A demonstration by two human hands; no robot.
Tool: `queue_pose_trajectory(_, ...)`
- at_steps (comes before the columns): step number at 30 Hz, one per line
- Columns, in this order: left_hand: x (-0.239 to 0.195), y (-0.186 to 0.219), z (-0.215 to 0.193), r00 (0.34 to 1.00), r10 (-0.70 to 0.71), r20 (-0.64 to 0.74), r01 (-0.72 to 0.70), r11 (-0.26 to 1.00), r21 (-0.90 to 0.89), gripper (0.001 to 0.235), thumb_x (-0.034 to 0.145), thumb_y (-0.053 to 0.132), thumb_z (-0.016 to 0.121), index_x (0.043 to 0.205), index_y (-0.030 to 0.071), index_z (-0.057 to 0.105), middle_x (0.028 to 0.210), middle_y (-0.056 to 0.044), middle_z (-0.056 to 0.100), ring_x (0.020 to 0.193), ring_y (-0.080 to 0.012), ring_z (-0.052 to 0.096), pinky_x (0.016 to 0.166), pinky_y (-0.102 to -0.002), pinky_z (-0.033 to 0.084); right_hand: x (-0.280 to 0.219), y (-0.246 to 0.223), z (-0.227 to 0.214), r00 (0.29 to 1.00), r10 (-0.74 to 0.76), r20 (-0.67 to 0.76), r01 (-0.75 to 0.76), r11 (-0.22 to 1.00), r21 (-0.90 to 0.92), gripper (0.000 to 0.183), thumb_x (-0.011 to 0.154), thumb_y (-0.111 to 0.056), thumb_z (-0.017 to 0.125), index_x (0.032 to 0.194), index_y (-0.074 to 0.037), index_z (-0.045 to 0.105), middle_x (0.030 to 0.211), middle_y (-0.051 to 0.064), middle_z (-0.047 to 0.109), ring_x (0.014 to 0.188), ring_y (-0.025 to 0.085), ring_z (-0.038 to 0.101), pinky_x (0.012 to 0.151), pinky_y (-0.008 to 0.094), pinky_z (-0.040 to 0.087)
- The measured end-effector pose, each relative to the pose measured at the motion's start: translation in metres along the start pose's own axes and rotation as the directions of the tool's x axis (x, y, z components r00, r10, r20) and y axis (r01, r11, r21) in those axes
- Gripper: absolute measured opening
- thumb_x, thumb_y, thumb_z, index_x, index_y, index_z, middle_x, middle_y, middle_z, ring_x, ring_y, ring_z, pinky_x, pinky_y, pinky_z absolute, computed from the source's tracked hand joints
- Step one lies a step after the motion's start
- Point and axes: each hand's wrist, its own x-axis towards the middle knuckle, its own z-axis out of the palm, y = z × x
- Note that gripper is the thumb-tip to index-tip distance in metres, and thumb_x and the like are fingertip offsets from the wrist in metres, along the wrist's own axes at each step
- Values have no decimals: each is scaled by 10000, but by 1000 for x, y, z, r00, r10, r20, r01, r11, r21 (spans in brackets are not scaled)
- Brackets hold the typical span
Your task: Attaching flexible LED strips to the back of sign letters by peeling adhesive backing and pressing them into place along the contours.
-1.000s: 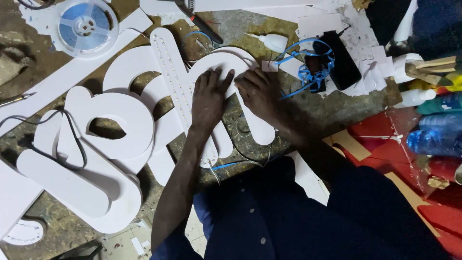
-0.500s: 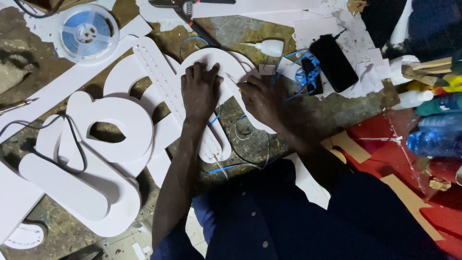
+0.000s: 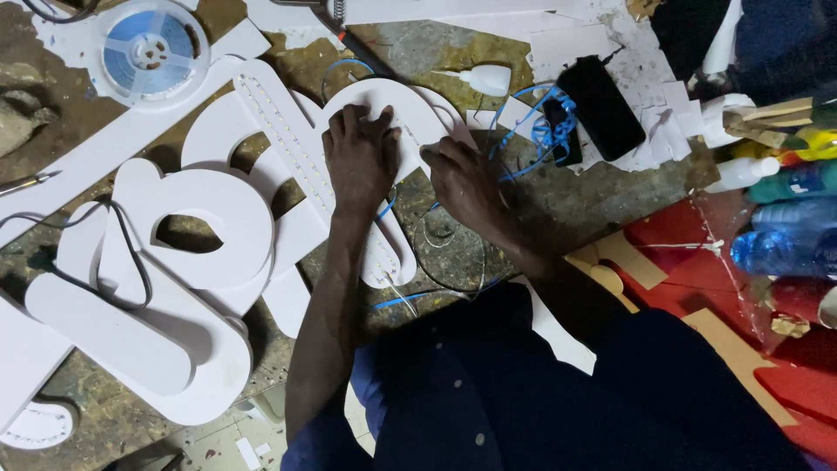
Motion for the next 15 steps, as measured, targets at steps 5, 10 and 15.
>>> queue_pose_trajectory(5, 4, 6, 7, 997, -80, -4, 79, 996, -46, 530, 1104, 667, 657, 1271, 197, 834, 1229, -84, 550, 1243, -388, 557, 1008, -523, 462, -1, -6, -19, 1000, 2, 15, -2, 999, -51, 217, 1065, -125, 676, 1221, -182, 816, 1003, 21, 591, 791, 285, 701, 553, 395, 534)
queue_pose_trajectory(10, 13, -2, 13, 993, -114, -15, 113, 991, -69, 582, 1006, 669, 809, 1299, 167, 799, 1232, -112, 557, 1333, -471, 535, 1025, -583, 467, -20, -3, -12, 999, 10, 38, -8, 999, -46, 242, 1009, -158, 708, 1223, -212, 808, 1055, 22, 619, 923, 273, 725, 674, 382, 596)
queue_pose_trajectory(15, 23, 1, -5, 998, -37, -58, 33, 997, -71, 612, 1015, 679, 785, 1311, 144, 790, 1257, -173, 571, 1223, -442, 552, 860, -644, 513, -23, -18, -46, 982, 7, 191, -11, 1000, 24, 477, 893, 77, 773, 1350, -59, 751, 1222, 99, 739, 943, 331, 703, 745, 466, 575)
